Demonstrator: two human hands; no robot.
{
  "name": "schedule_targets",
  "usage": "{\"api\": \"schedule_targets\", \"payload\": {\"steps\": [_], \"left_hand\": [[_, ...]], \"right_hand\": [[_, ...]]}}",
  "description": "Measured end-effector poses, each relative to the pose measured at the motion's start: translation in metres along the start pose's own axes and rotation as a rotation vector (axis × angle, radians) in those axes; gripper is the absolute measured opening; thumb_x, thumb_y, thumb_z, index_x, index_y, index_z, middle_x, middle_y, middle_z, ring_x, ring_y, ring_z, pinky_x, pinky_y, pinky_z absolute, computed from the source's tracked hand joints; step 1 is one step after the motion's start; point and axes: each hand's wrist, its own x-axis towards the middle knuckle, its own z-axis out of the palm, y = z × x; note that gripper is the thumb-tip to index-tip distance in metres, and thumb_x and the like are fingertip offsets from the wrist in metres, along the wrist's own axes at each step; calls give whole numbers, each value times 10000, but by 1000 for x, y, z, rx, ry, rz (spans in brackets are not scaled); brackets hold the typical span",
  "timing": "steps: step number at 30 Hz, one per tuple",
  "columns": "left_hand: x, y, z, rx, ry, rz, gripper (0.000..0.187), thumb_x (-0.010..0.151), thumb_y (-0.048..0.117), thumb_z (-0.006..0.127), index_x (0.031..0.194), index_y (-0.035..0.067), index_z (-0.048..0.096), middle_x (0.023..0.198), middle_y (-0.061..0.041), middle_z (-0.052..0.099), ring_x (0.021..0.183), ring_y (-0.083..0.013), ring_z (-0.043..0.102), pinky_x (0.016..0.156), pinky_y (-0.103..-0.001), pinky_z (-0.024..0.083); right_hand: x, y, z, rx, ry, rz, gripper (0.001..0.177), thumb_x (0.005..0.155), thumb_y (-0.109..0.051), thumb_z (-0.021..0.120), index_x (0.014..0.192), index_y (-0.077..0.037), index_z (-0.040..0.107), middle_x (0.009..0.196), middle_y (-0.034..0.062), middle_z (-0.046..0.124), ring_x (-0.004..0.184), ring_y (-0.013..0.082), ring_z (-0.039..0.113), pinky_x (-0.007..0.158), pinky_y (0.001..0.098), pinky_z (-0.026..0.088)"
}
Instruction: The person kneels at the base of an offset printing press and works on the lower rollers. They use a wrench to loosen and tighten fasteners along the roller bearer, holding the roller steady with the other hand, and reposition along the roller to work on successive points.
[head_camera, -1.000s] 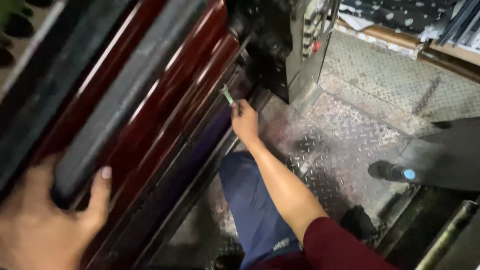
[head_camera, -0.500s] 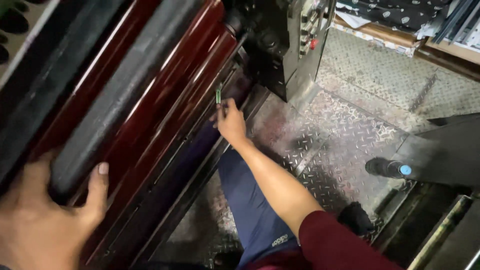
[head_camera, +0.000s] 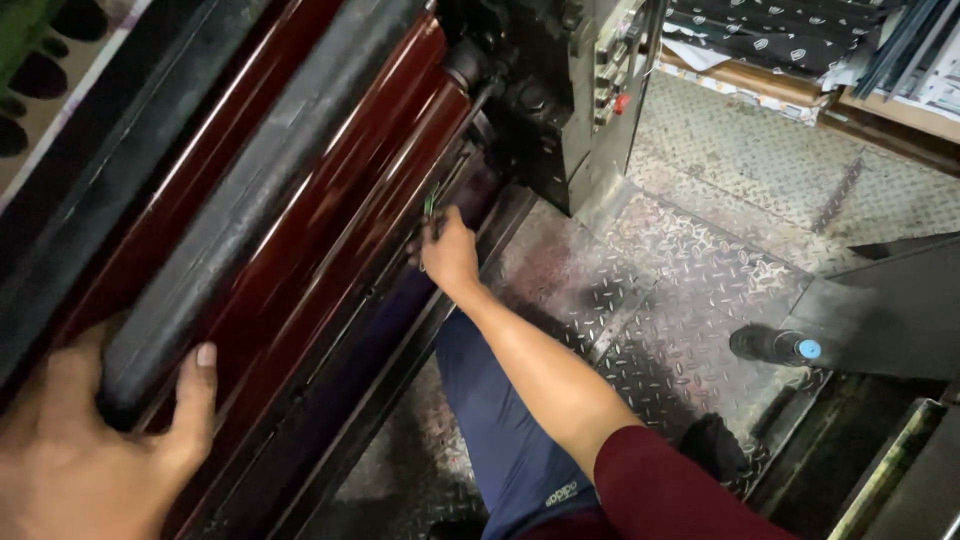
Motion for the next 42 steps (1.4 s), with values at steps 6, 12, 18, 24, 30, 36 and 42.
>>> {"api": "schedule_targets", "payload": {"steps": [6, 12, 18, 24, 30, 36, 42], "left_hand": [[4, 10, -11, 77, 9, -43, 499, 946, 479, 797, 1159, 33, 733, 876, -123, 724, 700, -252, 697, 666, -333, 566], [2, 14, -16, 136, 46, 13, 488, 952, 516, 738, 1194, 93, 739, 896, -102, 708, 729, -240, 684, 697, -316, 557], [9, 8, -16, 358, -124, -45, 530, 941, 632, 655, 1183, 175, 773, 715, -3, 692, 548, -154, 638, 620, -290, 522], [2, 7, -5, 275, 41, 5, 504, 997, 607, 624, 1132, 138, 755, 858, 11, 733, 637, -152, 653, 634, -254, 516], [8, 10, -14, 472, -28, -10, 554, 924, 682, 625, 1179, 217, 788, 772, 18, 709, 536, -146, 594, 570, -269, 490], [10, 17, -16, 417, -27, -58, 527, 949, 672, 622, 1131, 201, 772, 728, 28, 708, 497, -137, 560, 526, -274, 464], [12, 17, -18, 450, -32, -48, 538, 930, 684, 607, 1151, 225, 778, 742, 46, 708, 495, -137, 581, 520, -272, 476]], "right_hand": [[41, 49, -4, -50, 82, -109, 129, 974, -113, 613, 1042, -27, 681, 780, 148, 732, 661, 218, 715, 609, 365, 573], [147, 44, -102, -320, -478, -243, 190, 965, -154, 654, 1068, -29, 755, 824, 76, 721, 757, 180, 640, 715, 353, 519], [176, 47, -129, -429, -691, -292, 201, 999, -160, 575, 977, -23, 721, 776, 8, 701, 707, 119, 627, 649, 299, 506], [89, 16, -89, 525, -333, 170, 62, 1010, -155, 594, 1012, -95, 606, 616, -82, 334, 504, 60, 292, 453, 262, 220], [104, -11, -67, 888, -339, 178, 222, 922, -106, 511, 1031, -99, 705, 519, -70, 290, 439, 74, 264, 422, 259, 211], [139, 18, -62, 1258, -566, 305, 301, 950, -119, 523, 671, -153, 416, 513, -37, 294, 460, 123, 289, 450, 292, 239], [119, -3, -65, 1161, -497, 247, 169, 925, -117, 533, 762, -130, 576, 497, -62, 303, 426, 93, 298, 409, 258, 246]]}}
